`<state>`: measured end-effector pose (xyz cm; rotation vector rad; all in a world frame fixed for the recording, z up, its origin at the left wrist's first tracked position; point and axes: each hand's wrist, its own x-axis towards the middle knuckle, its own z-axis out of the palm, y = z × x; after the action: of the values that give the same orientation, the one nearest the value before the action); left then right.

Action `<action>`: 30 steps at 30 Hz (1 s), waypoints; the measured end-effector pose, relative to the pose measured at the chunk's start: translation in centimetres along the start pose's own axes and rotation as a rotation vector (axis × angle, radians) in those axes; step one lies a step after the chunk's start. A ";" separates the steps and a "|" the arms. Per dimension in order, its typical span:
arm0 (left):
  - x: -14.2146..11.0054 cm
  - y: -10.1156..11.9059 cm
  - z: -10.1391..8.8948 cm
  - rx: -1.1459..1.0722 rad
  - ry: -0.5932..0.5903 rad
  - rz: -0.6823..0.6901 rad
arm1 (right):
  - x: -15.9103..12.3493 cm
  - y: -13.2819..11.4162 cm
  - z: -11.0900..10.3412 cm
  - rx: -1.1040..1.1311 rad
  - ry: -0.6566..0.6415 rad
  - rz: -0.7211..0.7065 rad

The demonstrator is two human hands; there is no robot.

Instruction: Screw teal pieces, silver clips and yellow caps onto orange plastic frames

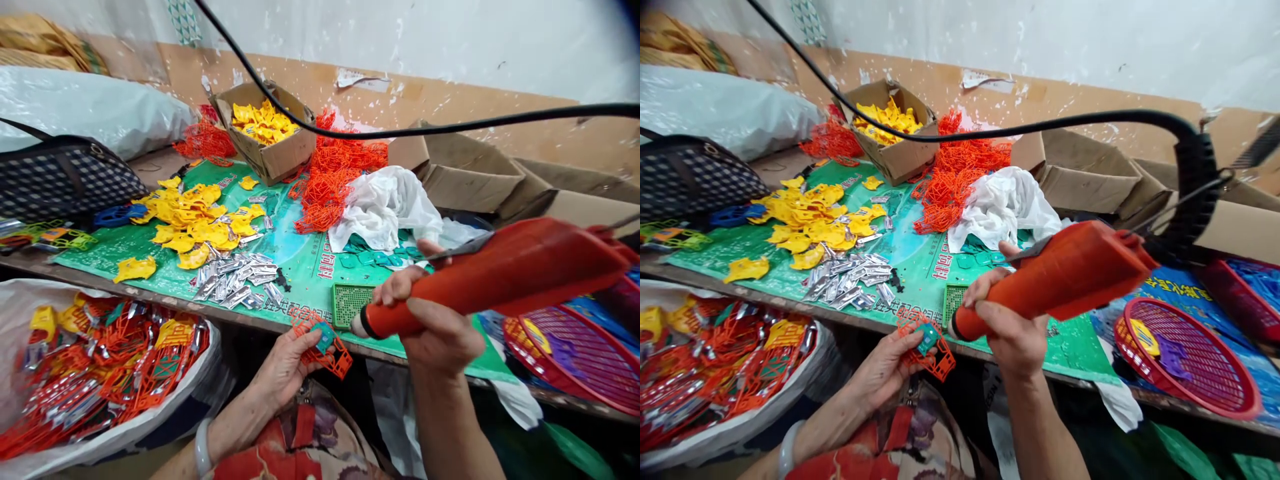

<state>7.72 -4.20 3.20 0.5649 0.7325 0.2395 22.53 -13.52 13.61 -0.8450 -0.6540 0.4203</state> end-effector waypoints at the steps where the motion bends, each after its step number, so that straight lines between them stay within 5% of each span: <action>1: 0.0 0.0 0.0 0.002 -0.001 -0.001 | -0.6 -0.2 0.2 0.030 -0.033 0.024; 30: 0.1 -0.3 0.0 0.052 -0.043 0.028 | -2.7 1.7 1.2 0.041 -0.116 0.100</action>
<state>7.80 -4.46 2.97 0.6283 0.6913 0.2337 19.61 -13.41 11.81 -0.8211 -0.7094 0.5750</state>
